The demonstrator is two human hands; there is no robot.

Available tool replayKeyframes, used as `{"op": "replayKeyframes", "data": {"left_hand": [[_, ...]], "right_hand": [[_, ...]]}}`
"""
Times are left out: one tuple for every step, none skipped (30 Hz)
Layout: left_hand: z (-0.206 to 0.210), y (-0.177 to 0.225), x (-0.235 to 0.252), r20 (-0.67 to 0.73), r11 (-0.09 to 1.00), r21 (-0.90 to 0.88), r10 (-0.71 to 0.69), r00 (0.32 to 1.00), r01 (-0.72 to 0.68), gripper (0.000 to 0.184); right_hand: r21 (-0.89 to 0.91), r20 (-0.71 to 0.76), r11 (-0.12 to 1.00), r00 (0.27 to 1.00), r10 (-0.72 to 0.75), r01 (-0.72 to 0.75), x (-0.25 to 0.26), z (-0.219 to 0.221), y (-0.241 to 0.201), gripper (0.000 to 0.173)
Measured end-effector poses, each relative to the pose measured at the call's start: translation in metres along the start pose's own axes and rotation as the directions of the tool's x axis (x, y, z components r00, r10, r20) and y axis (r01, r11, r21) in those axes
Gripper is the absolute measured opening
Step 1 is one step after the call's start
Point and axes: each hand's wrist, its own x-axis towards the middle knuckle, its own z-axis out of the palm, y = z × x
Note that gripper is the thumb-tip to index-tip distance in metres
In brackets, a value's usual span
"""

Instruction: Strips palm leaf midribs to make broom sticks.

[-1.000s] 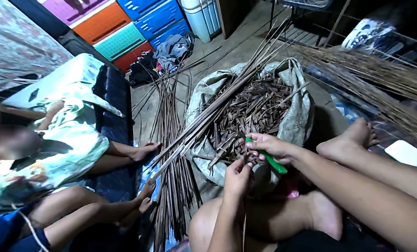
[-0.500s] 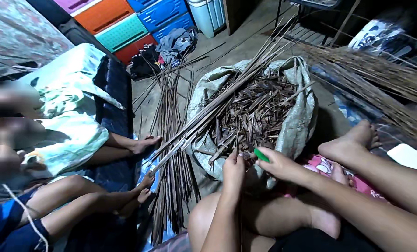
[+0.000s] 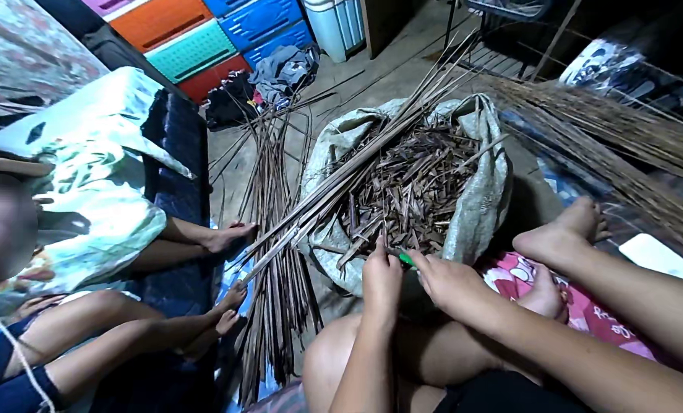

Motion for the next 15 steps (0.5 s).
{"op": "replayKeyframes", "data": {"left_hand": [[0.001, 0.000, 0.000, -0.005, 1.000, -0.002, 0.004, 1.000, -0.004, 0.043], [0.002, 0.000, 0.000, -0.004, 1.000, -0.006, 0.006, 1.000, -0.006, 0.043], [0.002, 0.001, 0.000, -0.001, 1.000, -0.015, 0.006, 1.000, -0.006, 0.043], [0.002, 0.002, -0.001, 0.001, 1.000, -0.021, 0.007, 1.000, -0.007, 0.043], [0.002, 0.002, -0.001, 0.004, 1.000, -0.020, 0.013, 1.000, -0.013, 0.043], [0.002, 0.003, -0.001, 0.003, 1.000, -0.018, 0.020, 1.000, -0.020, 0.043], [0.001, 0.003, -0.001, 0.000, 1.000, -0.012, 0.027, 1.000, -0.027, 0.043], [0.002, 0.002, -0.001, -0.004, 0.999, -0.006, 0.034, 0.999, -0.034, 0.043], [0.002, 0.002, -0.002, -0.005, 0.999, 0.000, 0.034, 0.999, -0.034, 0.042], [0.002, 0.002, -0.002, -0.012, 0.999, 0.005, 0.033, 0.999, -0.033, 0.039], [0.003, 0.001, -0.001, -0.016, 0.999, 0.016, 0.027, 0.999, -0.027, 0.037], [0.003, 0.001, 0.000, -0.015, 0.999, 0.022, 0.029, 0.999, -0.029, 0.037], [0.003, 0.001, 0.000, -0.007, 0.999, 0.021, 0.035, 0.999, -0.035, 0.038], [0.003, 0.001, 0.000, -0.002, 0.999, 0.017, 0.045, 0.999, -0.045, 0.040], [0.004, 0.001, -0.001, 0.002, 0.998, 0.020, 0.052, 0.999, -0.052, 0.042]], "right_hand": [[-0.023, -0.017, 1.000, 1.000, 0.018, -0.018, -0.001, 0.000, -0.001, 0.051], [-0.039, -0.032, 0.999, 0.999, 0.034, -0.035, -0.002, -0.001, -0.001, 0.052], [-0.047, -0.057, 0.998, 0.998, 0.042, -0.044, -0.002, 0.000, -0.001, 0.052], [-0.048, -0.074, 0.997, 0.996, 0.050, -0.054, -0.003, 0.000, -0.002, 0.051], [-0.045, -0.096, 0.997, 0.994, 0.055, -0.059, -0.003, 0.002, -0.002, 0.049], [-0.042, -0.116, 0.997, 0.991, 0.061, -0.066, -0.003, 0.005, -0.003, 0.047], [-0.046, -0.138, 0.996, 0.988, 0.065, -0.072, -0.003, 0.007, -0.003, 0.045], [-0.055, -0.165, 0.996, 0.984, 0.065, -0.075, -0.001, 0.010, -0.004, 0.042], [-0.062, -0.168, 0.995, 0.983, 0.069, -0.081, 0.002, 0.010, -0.004, 0.040], [-0.063, -0.154, 0.994, 0.985, 0.075, -0.085, 0.006, 0.008, -0.005, 0.039], [-0.063, -0.157, 0.995, 0.985, 0.070, -0.080, 0.012, 0.007, -0.003, 0.038], [-0.067, -0.166, 0.995, 0.984, 0.067, -0.079, 0.020, 0.007, -0.001, 0.038], [-0.075, -0.191, 0.994, 0.979, 0.067, -0.083, 0.029, 0.008, 0.002, 0.038], [-0.076, -0.215, 0.993, 0.974, 0.077, -0.095, 0.039, 0.008, 0.006, 0.038], [-0.068, -0.224, 0.990, 0.969, 0.104, -0.122, 0.049, 0.006, 0.010, 0.038]]}}
